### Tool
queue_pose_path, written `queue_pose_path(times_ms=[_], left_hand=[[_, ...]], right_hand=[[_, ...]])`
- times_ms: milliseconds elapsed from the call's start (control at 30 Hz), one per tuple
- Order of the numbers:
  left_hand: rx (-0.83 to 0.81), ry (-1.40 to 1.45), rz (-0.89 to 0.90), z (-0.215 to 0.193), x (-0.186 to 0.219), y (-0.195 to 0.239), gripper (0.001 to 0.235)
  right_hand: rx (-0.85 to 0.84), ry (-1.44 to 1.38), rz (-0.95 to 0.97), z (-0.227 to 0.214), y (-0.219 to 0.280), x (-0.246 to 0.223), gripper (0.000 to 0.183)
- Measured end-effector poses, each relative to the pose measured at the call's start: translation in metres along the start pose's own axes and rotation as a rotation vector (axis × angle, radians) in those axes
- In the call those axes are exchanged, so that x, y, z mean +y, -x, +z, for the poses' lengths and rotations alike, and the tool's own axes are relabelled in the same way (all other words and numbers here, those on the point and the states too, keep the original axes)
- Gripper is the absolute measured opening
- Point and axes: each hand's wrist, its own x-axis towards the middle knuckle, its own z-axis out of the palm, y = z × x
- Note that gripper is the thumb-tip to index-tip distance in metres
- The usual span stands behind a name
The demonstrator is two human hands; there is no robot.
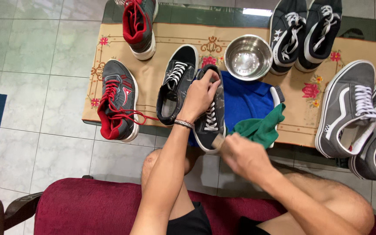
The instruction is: The person scrubs the sole of a black sneaker with a small rectangular block, then flips the shoe to scrub the upper fabric. The person continues to scrub the shoe's sole and upper parts repeatedly.
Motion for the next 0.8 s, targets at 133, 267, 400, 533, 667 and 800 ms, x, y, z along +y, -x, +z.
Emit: queue_pose_path(times_ms=[133, 267, 400, 533, 667, 800], left_hand=[[-0.032, 0.012, -0.008, -0.009, -0.001, 0.002, 0.016], [-0.113, 0.028, 0.061, -0.023, 0.027, 0.017, 0.047], [-0.188, -0.162, 0.267, -0.01, 0.011, 0.017, 0.067], [-0.174, -0.254, 0.289, 0.002, -0.011, 0.014, 0.072], [-0.18, -0.264, 0.297, 0.005, -0.017, 0.019, 0.075], [-0.161, -0.306, 0.293, 0.006, -0.015, 0.016, 0.073]], right_hand=[[-0.078, -0.352, -0.117, -0.029, -0.002, -0.006, 0.043], [0.166, -0.006, 0.076, -0.021, -0.008, 0.004, 0.034], [0.174, 0.225, -0.087, 0.032, 0.002, -0.03, 0.031], [0.075, -0.182, -0.234, 0.011, -0.002, -0.04, 0.041], [0.234, 0.025, 0.117, -0.006, -0.011, -0.024, 0.037], [0.171, 0.08, 0.01, 0.027, -0.011, -0.048, 0.037]])
